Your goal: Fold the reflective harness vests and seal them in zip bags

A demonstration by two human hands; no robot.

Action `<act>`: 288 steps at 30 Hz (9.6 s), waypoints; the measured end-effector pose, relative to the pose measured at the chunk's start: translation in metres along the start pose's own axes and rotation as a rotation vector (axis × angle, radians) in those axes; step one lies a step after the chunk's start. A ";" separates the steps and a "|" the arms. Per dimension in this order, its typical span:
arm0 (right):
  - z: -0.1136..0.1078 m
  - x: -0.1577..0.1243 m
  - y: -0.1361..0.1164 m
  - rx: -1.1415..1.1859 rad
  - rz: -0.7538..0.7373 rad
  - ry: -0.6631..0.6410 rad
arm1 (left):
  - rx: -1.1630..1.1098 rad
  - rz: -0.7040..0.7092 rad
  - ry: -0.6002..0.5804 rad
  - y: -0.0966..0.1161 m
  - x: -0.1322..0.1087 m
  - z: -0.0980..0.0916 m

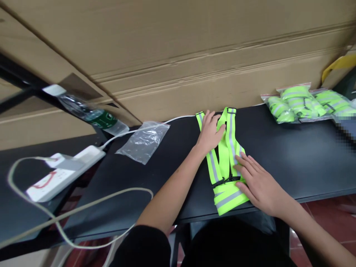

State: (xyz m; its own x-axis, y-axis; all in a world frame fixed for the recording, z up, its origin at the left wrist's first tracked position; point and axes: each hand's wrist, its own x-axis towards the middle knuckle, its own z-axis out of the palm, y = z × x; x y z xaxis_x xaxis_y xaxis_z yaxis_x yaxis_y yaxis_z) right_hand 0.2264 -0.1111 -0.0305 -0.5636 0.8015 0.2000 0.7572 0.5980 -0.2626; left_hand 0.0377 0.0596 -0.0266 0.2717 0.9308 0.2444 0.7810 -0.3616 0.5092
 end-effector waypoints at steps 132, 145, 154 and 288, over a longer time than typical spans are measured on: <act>-0.021 0.078 0.067 0.054 -0.106 -0.043 | -0.085 0.005 -0.196 -0.016 -0.093 -0.034; -0.003 0.083 0.068 -0.227 -0.242 0.232 | 0.123 0.315 -0.045 -0.013 -0.085 -0.034; -0.009 0.062 0.062 -0.110 -0.420 0.271 | 0.307 0.462 -0.158 0.007 -0.122 -0.049; -0.003 0.104 0.097 0.048 -0.158 0.209 | -0.206 0.105 -0.136 -0.027 -0.031 -0.010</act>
State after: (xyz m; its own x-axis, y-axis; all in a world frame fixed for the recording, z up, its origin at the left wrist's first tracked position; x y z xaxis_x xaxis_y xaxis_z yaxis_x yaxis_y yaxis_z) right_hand 0.2417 0.0303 -0.0325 -0.5897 0.6828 0.4314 0.6456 0.7194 -0.2562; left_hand 0.0025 0.0397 -0.0401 0.4289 0.8812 0.1989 0.6176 -0.4467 0.6474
